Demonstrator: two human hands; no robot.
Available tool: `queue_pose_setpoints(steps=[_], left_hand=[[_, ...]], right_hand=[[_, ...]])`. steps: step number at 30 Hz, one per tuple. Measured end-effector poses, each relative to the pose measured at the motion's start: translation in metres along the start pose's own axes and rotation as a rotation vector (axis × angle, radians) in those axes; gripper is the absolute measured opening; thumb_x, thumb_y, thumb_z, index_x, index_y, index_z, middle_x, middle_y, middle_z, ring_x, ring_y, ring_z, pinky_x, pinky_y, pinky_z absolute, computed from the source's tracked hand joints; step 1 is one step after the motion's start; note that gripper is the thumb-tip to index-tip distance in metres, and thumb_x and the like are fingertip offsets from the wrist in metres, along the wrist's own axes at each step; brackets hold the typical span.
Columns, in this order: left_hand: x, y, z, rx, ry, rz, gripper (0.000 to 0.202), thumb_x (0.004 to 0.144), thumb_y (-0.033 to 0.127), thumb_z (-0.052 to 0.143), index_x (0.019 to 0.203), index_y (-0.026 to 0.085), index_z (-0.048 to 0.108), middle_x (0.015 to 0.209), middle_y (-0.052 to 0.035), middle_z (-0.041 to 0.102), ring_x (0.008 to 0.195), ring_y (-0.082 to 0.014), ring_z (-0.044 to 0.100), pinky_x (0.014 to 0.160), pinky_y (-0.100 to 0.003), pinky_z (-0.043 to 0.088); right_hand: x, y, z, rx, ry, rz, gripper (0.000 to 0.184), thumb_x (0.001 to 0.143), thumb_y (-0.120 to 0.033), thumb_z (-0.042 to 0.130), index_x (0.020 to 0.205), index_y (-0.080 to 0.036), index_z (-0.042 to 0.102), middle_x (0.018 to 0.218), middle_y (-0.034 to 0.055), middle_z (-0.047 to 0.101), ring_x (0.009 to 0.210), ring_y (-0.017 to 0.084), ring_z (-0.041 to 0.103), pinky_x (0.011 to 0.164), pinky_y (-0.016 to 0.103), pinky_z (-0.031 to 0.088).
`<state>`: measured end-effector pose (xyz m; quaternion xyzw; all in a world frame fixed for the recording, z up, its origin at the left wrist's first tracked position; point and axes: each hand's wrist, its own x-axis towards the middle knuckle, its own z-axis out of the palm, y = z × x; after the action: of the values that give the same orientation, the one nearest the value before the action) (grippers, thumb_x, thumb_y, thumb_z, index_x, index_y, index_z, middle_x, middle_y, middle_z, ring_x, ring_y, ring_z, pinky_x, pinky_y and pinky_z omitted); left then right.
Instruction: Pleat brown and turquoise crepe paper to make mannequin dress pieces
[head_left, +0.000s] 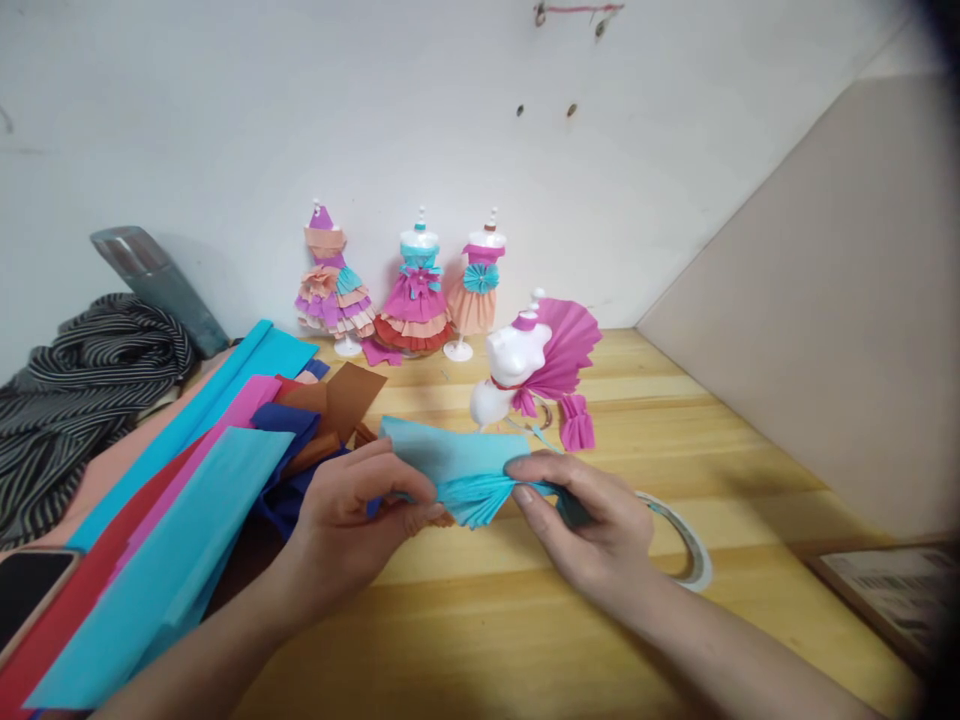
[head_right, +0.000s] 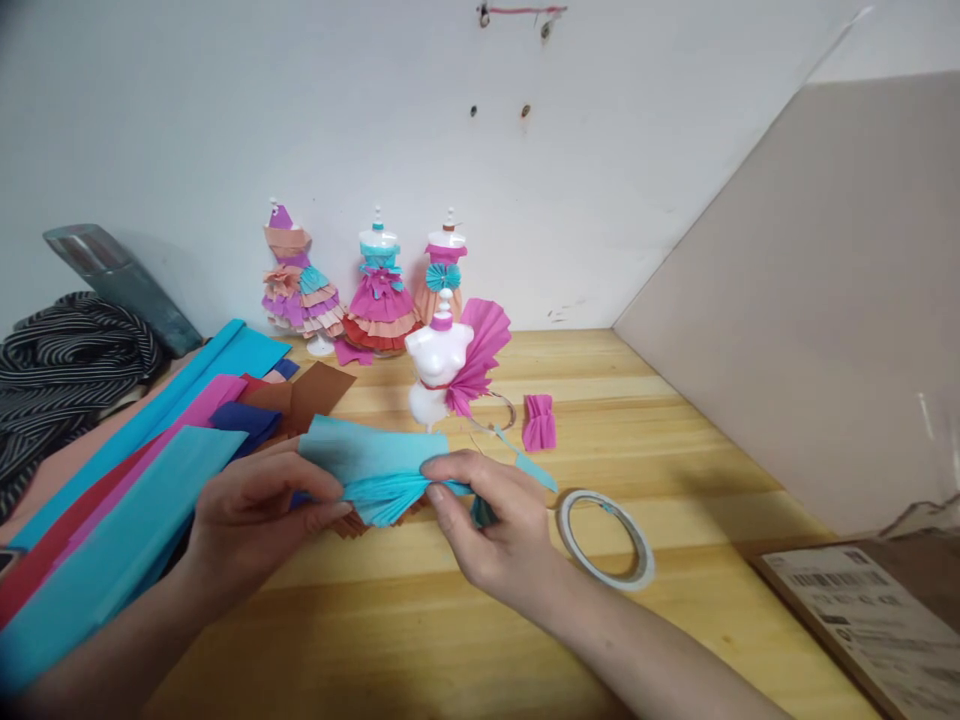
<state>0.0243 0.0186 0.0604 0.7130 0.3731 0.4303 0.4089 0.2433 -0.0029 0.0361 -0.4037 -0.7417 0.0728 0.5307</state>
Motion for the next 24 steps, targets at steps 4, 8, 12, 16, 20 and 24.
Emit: queue_pose_setpoints(steps=[4,8,12,16,20,24], left_hand=[[0.000,0.000,-0.006,0.055,-0.051,0.041,0.007,0.075,0.024,0.072,0.068,0.021,0.073,0.066,-0.0053,0.065,0.056,-0.0143,0.059,0.051,-0.024,0.050],[0.001,0.000,-0.008,0.099,-0.040,0.079,0.008,0.074,0.026,0.073,0.067,0.021,0.074,0.064,-0.0049,0.064,0.054,-0.0136,0.057,0.050,-0.023,0.050],[0.002,0.000,-0.007,0.104,-0.009,0.075,0.010,0.072,0.028,0.074,0.066,0.021,0.073,0.060,-0.0043,0.064,0.053,-0.0140,0.057,0.049,-0.024,0.050],[0.003,0.002,-0.004,0.045,0.009,0.021,0.011,0.074,0.026,0.072,0.066,0.019,0.071,0.060,-0.0040,0.065,0.053,-0.0145,0.059,0.051,-0.025,0.051],[0.003,0.004,0.001,-0.007,0.014,-0.054,0.012,0.074,0.025,0.072,0.064,0.018,0.068,0.063,-0.0040,0.066,0.056,-0.0155,0.062,0.052,-0.025,0.051],[0.002,0.003,0.006,-0.057,0.030,-0.144,0.012,0.073,0.024,0.072,0.066,0.017,0.065,0.063,-0.0024,0.067,0.056,-0.0145,0.063,0.051,-0.023,0.049]], right_hand=[[0.003,-0.001,0.000,0.023,-0.018,-0.020,0.019,0.081,-0.009,0.059,0.094,-0.021,0.062,0.076,0.0016,0.071,0.063,0.015,0.067,0.055,0.023,0.054],[0.004,-0.002,0.000,0.033,-0.030,-0.017,0.016,0.081,-0.010,0.058,0.091,-0.022,0.061,0.072,0.0010,0.069,0.060,0.015,0.065,0.053,0.024,0.052],[0.003,-0.001,-0.001,0.040,-0.035,-0.021,0.014,0.081,-0.009,0.057,0.087,-0.022,0.059,0.070,0.0007,0.066,0.060,0.015,0.063,0.053,0.025,0.050],[0.005,-0.001,-0.001,0.047,-0.054,-0.028,0.015,0.080,-0.007,0.057,0.086,-0.021,0.058,0.073,0.0012,0.064,0.066,0.014,0.062,0.058,0.025,0.050],[0.006,-0.002,-0.001,0.021,-0.046,0.004,0.011,0.081,-0.010,0.057,0.081,-0.021,0.058,0.077,0.0036,0.065,0.071,0.017,0.063,0.062,0.028,0.051],[0.004,-0.002,0.001,0.036,-0.022,0.053,0.010,0.082,-0.011,0.057,0.082,-0.021,0.059,0.072,0.0025,0.066,0.065,0.016,0.063,0.058,0.027,0.051]])
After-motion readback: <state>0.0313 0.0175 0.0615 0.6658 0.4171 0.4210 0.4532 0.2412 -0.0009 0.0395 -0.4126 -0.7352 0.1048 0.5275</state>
